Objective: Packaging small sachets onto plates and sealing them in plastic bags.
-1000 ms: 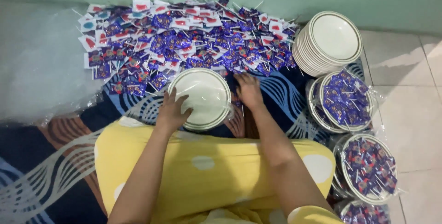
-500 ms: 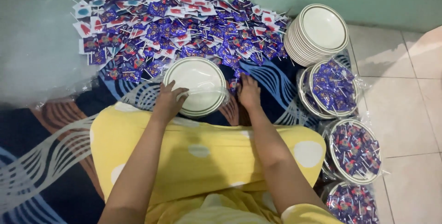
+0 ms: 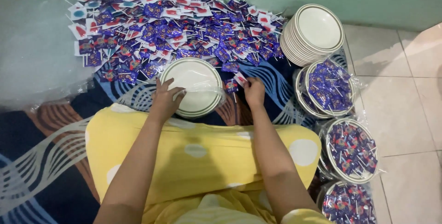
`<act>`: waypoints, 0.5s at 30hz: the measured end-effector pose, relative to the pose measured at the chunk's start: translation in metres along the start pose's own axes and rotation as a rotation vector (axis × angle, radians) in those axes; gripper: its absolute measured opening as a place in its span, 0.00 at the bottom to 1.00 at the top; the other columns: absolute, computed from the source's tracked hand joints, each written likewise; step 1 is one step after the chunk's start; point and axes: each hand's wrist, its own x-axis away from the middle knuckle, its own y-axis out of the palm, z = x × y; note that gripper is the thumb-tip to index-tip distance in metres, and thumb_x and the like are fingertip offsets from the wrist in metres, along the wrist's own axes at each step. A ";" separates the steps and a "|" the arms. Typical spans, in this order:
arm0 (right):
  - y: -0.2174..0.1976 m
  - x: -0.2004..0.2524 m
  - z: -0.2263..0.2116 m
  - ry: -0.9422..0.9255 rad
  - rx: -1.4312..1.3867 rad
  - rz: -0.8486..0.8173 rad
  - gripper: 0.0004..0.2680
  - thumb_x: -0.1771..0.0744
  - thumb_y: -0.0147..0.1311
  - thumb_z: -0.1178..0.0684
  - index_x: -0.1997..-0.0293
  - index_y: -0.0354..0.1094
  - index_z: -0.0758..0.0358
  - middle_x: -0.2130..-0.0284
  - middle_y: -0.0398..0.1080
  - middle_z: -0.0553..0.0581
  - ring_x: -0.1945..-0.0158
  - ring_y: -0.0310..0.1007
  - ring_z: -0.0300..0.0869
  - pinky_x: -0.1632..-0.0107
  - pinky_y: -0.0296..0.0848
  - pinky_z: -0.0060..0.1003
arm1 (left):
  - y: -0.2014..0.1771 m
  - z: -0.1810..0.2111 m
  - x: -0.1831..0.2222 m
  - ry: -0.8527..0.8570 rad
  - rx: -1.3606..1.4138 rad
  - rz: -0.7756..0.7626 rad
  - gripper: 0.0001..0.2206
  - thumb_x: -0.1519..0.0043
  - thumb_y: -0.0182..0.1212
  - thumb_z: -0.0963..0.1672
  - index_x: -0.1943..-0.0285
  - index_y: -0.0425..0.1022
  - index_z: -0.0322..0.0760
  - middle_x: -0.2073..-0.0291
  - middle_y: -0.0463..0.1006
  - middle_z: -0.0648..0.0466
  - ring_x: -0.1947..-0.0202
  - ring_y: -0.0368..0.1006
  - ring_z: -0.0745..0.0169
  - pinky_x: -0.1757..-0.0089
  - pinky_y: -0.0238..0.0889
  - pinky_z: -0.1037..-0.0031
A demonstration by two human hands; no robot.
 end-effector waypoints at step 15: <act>0.058 0.096 -0.054 -0.546 0.073 -0.097 0.03 0.35 0.59 0.43 0.61 0.76 0.34 0.62 0.75 0.36 0.48 0.75 0.40 0.34 0.59 0.55 | 0.055 -0.049 -0.022 0.065 -0.025 0.089 0.12 0.29 0.54 0.53 0.46 0.81 0.58 0.42 0.75 0.53 0.31 0.57 0.28 0.48 0.68 0.39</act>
